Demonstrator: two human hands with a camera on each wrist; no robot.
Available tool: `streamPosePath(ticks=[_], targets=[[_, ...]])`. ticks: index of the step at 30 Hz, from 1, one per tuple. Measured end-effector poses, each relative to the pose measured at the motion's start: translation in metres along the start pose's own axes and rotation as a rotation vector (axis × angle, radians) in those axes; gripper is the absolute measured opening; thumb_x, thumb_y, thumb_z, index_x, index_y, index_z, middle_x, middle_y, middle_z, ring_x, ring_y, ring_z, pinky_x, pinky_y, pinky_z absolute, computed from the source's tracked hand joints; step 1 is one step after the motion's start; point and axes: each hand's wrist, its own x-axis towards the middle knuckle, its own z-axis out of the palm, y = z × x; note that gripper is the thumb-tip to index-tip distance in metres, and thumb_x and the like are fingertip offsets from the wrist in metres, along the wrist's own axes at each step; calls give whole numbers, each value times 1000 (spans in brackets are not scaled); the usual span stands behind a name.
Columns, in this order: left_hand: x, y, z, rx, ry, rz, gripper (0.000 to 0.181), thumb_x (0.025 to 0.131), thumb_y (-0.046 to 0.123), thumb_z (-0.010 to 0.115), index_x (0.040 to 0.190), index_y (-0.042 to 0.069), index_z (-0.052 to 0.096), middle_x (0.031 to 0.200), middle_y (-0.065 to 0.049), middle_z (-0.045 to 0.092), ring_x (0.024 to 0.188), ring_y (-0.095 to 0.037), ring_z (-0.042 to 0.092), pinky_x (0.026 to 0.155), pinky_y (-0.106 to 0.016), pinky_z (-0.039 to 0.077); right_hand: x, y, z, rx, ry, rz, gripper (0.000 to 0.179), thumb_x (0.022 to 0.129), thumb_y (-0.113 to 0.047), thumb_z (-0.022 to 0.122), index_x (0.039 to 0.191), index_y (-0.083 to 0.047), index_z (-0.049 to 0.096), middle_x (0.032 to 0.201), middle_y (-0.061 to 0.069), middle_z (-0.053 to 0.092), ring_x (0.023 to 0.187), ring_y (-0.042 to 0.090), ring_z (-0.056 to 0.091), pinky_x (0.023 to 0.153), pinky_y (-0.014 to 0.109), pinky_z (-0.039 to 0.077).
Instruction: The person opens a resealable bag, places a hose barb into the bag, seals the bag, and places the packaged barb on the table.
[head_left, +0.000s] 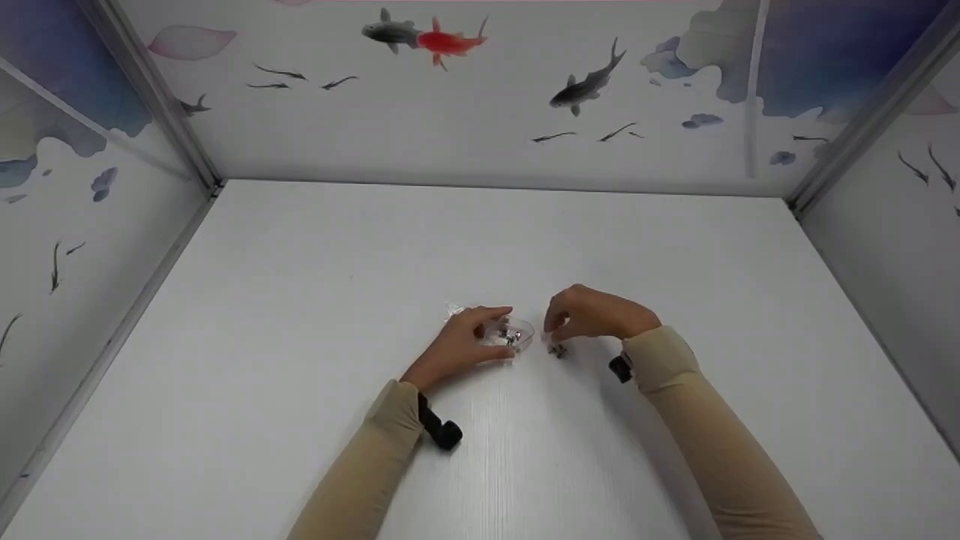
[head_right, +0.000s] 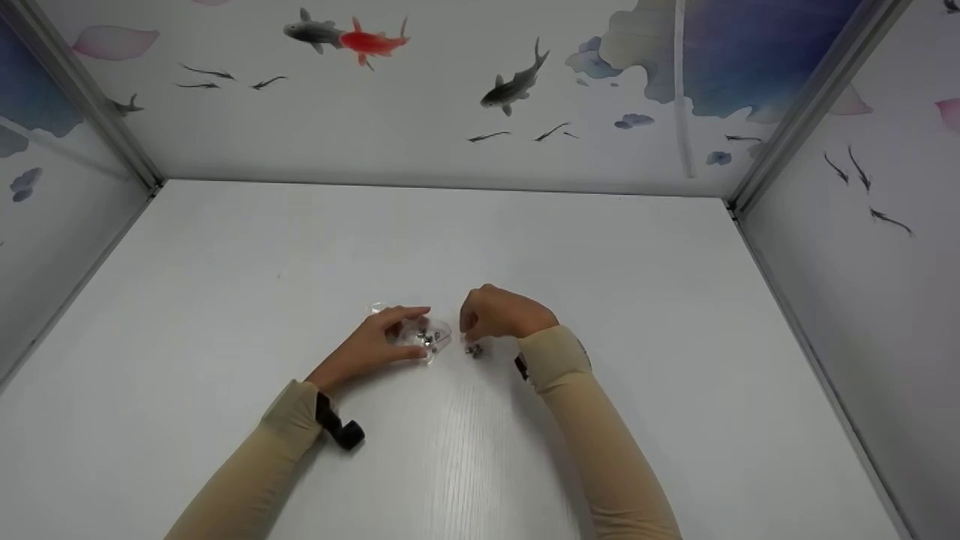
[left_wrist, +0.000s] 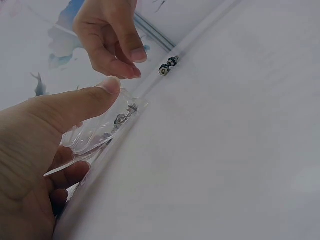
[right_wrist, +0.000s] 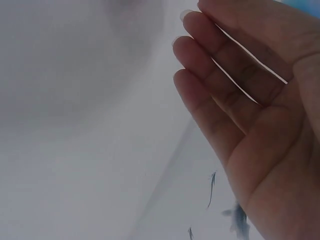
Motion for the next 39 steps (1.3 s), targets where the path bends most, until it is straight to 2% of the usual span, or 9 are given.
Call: streamPosePath(ticks=[11,18,26,33,39], targets=[[0,2,0,-5,11,19,66,81,35,77,139,14,53,130,-3,60,97,-16,49,86,-32,40,3,2,8,30,-49,69,11,83,-15,75,94,-14,77,94,-2,72,79,10,60,77,32,53],[0,0,1,-8,10,1,66,81,36,77,139,17,52,129,0,60,98,-15,49,87,-32,41,5,-1,11,22,-46,54,10,82,-11,75,91,-12,77,89,-3,71,74,9,59,73,29,53],[0,-1,1,-13,8,-2,66,81,36,77,139,17,53,128,0,60,99,-15,49,88,-32,41,7,-1,13,13,-43,98,11,83,-12,75,94,-13,77,91,-3,71,74,10,59,74,29,53],[2,-3,1,-32,14,18,66,80,33,78,138,15,53,127,-1,62,95,-15,48,84,-30,40,8,-2,14,54,-52,89,12,83,-6,72,92,-13,76,92,-2,69,72,10,60,69,27,53],[2,-4,2,-31,11,25,65,81,33,78,138,14,53,127,-1,62,97,-15,50,86,-30,41,8,-3,14,42,-52,92,12,83,-7,73,94,-12,76,93,-1,69,75,10,60,71,28,52]])
